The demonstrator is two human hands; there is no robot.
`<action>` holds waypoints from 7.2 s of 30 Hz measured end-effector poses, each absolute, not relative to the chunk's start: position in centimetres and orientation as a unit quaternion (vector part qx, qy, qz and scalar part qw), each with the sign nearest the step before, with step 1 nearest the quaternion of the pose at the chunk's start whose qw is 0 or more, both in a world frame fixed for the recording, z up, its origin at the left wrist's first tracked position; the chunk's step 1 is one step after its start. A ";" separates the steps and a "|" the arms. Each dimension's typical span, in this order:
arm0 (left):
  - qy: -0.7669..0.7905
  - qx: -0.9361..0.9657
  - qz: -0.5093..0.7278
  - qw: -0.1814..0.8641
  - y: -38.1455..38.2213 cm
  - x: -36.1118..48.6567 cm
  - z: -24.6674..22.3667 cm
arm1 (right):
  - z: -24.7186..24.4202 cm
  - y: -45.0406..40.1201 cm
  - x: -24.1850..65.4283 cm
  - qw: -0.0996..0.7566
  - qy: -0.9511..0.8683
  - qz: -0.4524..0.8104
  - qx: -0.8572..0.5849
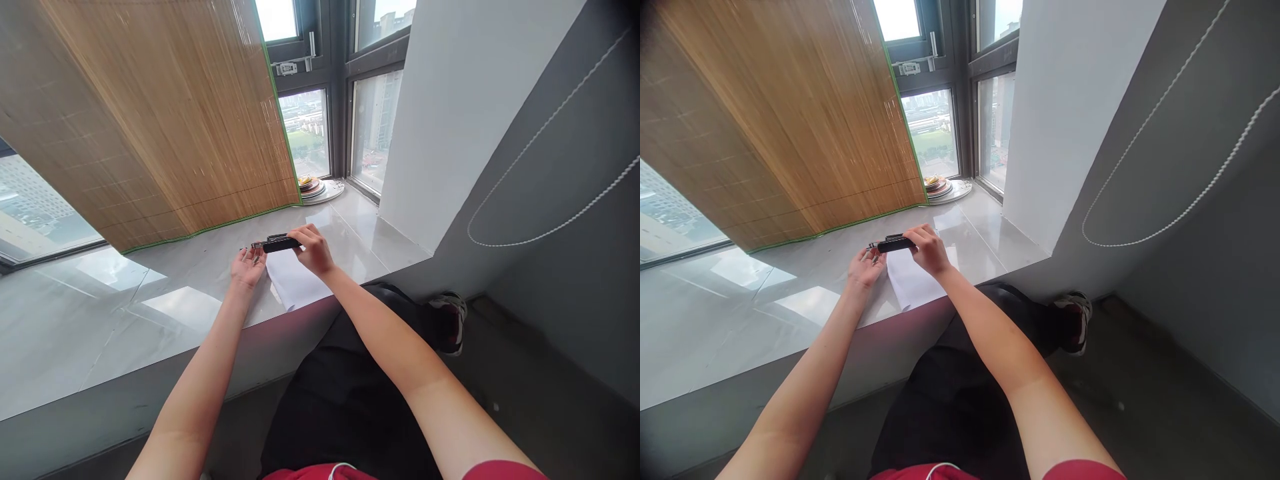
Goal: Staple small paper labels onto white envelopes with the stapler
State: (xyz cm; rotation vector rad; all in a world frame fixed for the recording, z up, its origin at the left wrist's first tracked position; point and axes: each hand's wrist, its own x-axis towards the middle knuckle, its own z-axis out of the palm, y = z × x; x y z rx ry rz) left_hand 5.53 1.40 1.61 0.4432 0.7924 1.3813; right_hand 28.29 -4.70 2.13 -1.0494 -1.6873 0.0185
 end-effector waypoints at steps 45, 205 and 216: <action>0.142 0.488 0.533 0.677 -0.8 6.4 1.2 | 1.7 -4.6 26.8 0.417 -0.809 -0.184 -0.371; 0.320 0.835 0.323 0.309 0.8 3.0 0.6 | 1.4 -5.4 27.0 0.320 -0.848 0.129 -0.402; 0.393 0.850 0.299 0.185 3.2 4.5 1.5 | 2.1 -2.8 35.4 0.517 -0.645 0.131 -0.547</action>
